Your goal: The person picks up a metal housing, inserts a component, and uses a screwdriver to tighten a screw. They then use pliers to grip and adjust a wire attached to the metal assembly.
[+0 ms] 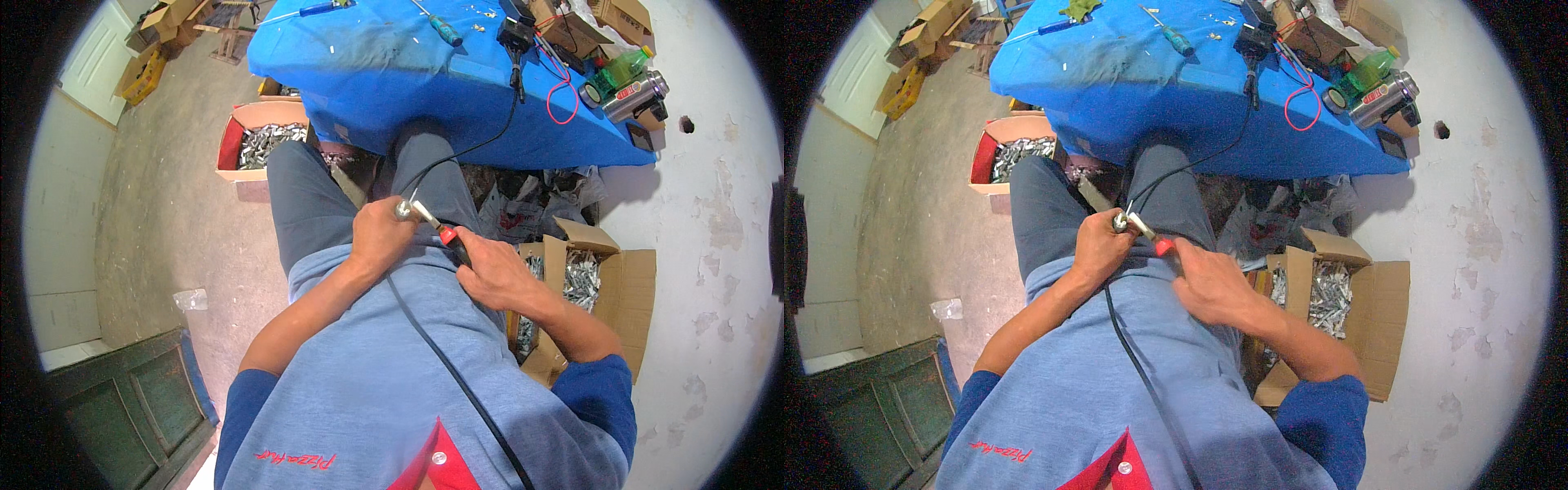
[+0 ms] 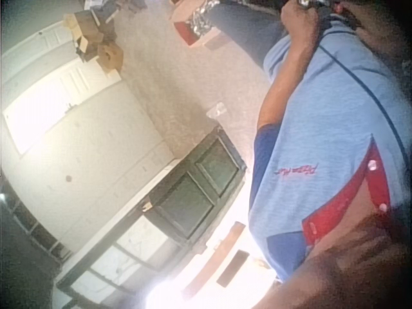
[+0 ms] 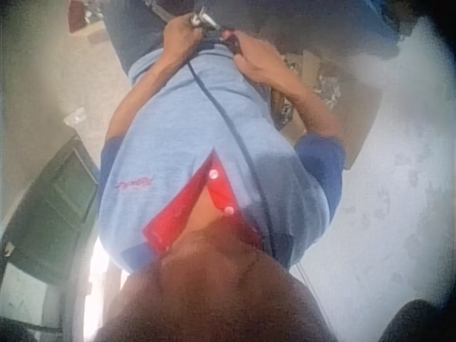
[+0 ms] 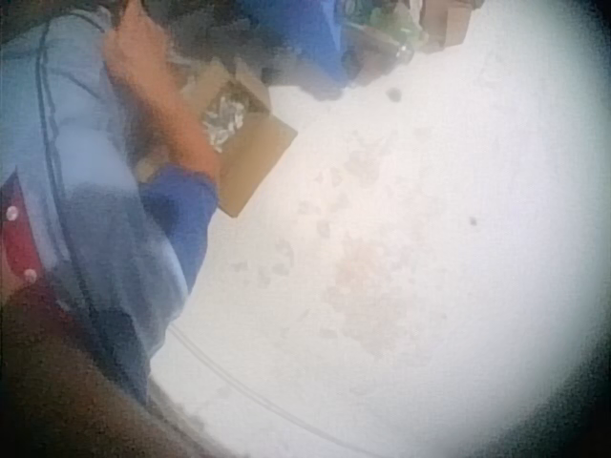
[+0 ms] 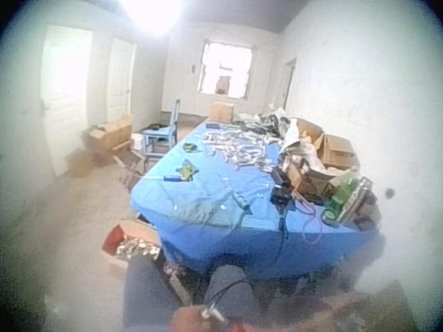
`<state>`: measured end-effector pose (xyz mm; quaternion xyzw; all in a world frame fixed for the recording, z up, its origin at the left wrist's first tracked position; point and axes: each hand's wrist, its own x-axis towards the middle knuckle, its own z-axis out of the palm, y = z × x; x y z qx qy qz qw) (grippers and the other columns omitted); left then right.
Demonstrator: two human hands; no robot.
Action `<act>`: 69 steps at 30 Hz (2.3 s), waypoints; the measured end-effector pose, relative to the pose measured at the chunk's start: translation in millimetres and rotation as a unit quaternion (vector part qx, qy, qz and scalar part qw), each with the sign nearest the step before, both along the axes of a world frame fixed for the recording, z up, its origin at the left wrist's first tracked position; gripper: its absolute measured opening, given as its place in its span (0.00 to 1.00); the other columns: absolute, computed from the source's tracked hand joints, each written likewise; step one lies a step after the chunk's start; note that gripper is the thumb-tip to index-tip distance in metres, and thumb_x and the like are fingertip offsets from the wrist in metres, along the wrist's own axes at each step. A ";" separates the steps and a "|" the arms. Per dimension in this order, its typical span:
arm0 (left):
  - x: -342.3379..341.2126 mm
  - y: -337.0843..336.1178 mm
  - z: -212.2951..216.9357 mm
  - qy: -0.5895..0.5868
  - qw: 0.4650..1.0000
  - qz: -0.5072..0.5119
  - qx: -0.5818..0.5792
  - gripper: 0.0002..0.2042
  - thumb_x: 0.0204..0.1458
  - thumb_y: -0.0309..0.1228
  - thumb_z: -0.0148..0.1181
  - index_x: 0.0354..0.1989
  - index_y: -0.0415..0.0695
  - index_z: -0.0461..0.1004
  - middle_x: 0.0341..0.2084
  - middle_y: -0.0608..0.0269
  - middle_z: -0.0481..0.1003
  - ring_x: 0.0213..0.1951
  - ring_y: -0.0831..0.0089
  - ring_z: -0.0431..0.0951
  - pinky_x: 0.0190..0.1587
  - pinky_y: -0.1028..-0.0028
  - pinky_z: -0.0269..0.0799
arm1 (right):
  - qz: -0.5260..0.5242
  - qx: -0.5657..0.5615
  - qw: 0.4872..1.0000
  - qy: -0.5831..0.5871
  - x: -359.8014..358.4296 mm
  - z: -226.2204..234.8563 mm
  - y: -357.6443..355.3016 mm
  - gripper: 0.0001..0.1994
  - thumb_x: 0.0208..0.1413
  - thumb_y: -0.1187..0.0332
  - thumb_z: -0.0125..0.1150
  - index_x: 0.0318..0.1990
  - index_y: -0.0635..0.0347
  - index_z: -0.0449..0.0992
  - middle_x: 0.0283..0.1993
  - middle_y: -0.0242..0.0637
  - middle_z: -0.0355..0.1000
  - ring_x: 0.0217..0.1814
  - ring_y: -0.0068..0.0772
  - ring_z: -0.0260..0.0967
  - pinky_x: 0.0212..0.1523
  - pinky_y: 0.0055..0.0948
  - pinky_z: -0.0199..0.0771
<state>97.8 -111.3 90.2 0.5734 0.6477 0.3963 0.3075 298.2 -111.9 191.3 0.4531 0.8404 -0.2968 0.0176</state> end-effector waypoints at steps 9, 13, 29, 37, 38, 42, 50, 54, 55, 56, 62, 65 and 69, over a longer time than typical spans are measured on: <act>1.4 -0.7 7.6 0.021 1.000 0.000 0.004 0.08 0.48 0.31 0.64 0.28 0.38 0.79 0.20 0.47 0.77 0.23 0.54 0.78 0.28 0.61 0.70 | -0.003 0.049 0.999 0.020 1.3 -11.3 -2.0 0.20 0.50 0.68 0.51 0.49 0.70 0.63 0.41 0.60 0.71 0.44 0.63 0.70 0.45 0.57 0.68; 1.5 -0.8 8.2 0.020 1.000 -0.002 -0.009 0.08 0.49 0.32 0.64 0.29 0.39 0.79 0.20 0.47 0.77 0.24 0.53 0.78 0.28 0.60 0.70 | -0.006 0.052 0.999 0.005 -0.9 -10.0 -2.0 0.20 0.50 0.67 0.51 0.49 0.70 0.63 0.40 0.59 0.72 0.44 0.63 0.70 0.44 0.57 0.68; 5.0 0.6 -4.1 -0.017 0.999 -0.019 0.029 0.15 0.54 0.37 0.62 0.23 0.36 0.75 0.16 0.46 0.73 0.20 0.54 0.74 0.26 0.59 0.66 | -0.105 -0.500 0.792 0.335 4.3 -7.5 22.2 0.17 0.49 0.67 0.50 0.45 0.66 0.71 0.32 0.37 0.74 0.30 0.24 0.72 0.29 0.24 0.69; 2.6 2.1 6.0 0.039 0.999 0.005 -0.014 0.17 0.54 0.38 0.62 0.23 0.35 0.75 0.16 0.45 0.72 0.20 0.52 0.74 0.26 0.59 0.66 | -0.059 -0.083 0.991 0.089 8.9 -14.0 8.5 0.21 0.51 0.68 0.51 0.54 0.64 0.67 0.38 0.58 0.74 0.44 0.62 0.72 0.46 0.51 0.71; 1.9 1.8 5.0 0.034 0.999 0.006 -0.006 0.16 0.54 0.37 0.62 0.23 0.35 0.75 0.16 0.45 0.72 0.20 0.52 0.74 0.26 0.59 0.66 | -0.054 -0.078 0.990 0.105 6.1 -8.7 3.4 0.24 0.50 0.69 0.50 0.56 0.64 0.65 0.42 0.61 0.73 0.48 0.66 0.70 0.49 0.53 0.69; 4.0 2.5 6.0 0.030 1.000 0.004 0.005 0.14 0.52 0.36 0.63 0.23 0.36 0.75 0.17 0.45 0.72 0.21 0.50 0.74 0.27 0.58 0.67 | -0.047 -0.026 0.993 0.110 6.8 -11.8 -4.1 0.26 0.49 0.70 0.50 0.58 0.66 0.64 0.44 0.60 0.71 0.47 0.64 0.70 0.49 0.50 0.69; 3.4 1.3 8.5 0.052 0.998 0.005 0.017 0.10 0.48 0.33 0.65 0.26 0.38 0.78 0.21 0.43 0.75 0.27 0.45 0.77 0.29 0.56 0.69 | -0.046 -0.050 0.997 0.030 -1.8 -3.2 -2.4 0.25 0.51 0.67 0.50 0.57 0.67 0.63 0.49 0.62 0.70 0.52 0.65 0.68 0.52 0.53 0.68; 4.2 1.0 7.6 0.054 0.998 0.011 0.002 0.10 0.47 0.33 0.65 0.26 0.38 0.78 0.21 0.43 0.75 0.27 0.45 0.77 0.29 0.56 0.69 | -0.049 -0.046 0.997 0.033 -4.2 -4.1 -3.6 0.24 0.50 0.67 0.50 0.56 0.67 0.64 0.46 0.61 0.71 0.50 0.65 0.69 0.51 0.53 0.68; 4.2 1.0 7.3 0.054 0.998 0.014 -0.003 0.10 0.47 0.33 0.65 0.26 0.38 0.78 0.21 0.43 0.75 0.27 0.45 0.77 0.29 0.56 0.69 | -0.054 -0.058 0.996 0.031 -5.6 -3.6 -2.8 0.23 0.50 0.67 0.50 0.55 0.67 0.65 0.45 0.61 0.72 0.49 0.65 0.69 0.51 0.53 0.68; 4.2 1.1 7.1 0.053 0.998 0.014 -0.003 0.10 0.47 0.33 0.65 0.26 0.38 0.78 0.21 0.44 0.75 0.27 0.45 0.77 0.29 0.56 0.69 | -0.060 -0.069 0.995 0.028 -6.3 -3.4 -1.6 0.22 0.50 0.67 0.50 0.53 0.67 0.66 0.44 0.61 0.72 0.48 0.66 0.69 0.51 0.53 0.69; 2.4 -0.2 -0.4 0.017 1.000 0.003 0.013 0.07 0.49 0.31 0.64 0.27 0.39 0.79 0.19 0.48 0.75 0.23 0.57 0.78 0.28 0.61 0.70 | -0.064 -0.330 0.925 0.175 5.9 -21.9 24.5 0.19 0.44 0.70 0.54 0.46 0.68 0.74 0.36 0.44 0.76 0.32 0.34 0.74 0.31 0.29 0.72; 3.7 0.9 -0.6 -0.037 0.999 -0.003 0.020 0.06 0.51 0.28 0.61 0.27 0.38 0.79 0.18 0.53 0.76 0.22 0.69 0.76 0.27 0.67 0.69 | -0.106 -0.527 0.789 0.297 10.2 -19.7 31.6 0.24 0.40 0.72 0.56 0.49 0.68 0.75 0.35 0.39 0.75 0.29 0.23 0.70 0.27 0.22 0.68; 6.0 6.0 -11.7 -0.082 0.996 -0.024 0.016 0.09 0.54 0.28 0.59 0.25 0.37 0.76 0.16 0.59 0.75 0.19 0.76 0.68 0.24 0.67 0.65 | -0.062 -0.660 0.623 0.415 23.5 -25.7 36.2 0.28 0.38 0.72 0.58 0.53 0.71 0.73 0.35 0.42 0.75 0.28 0.25 0.71 0.27 0.22 0.69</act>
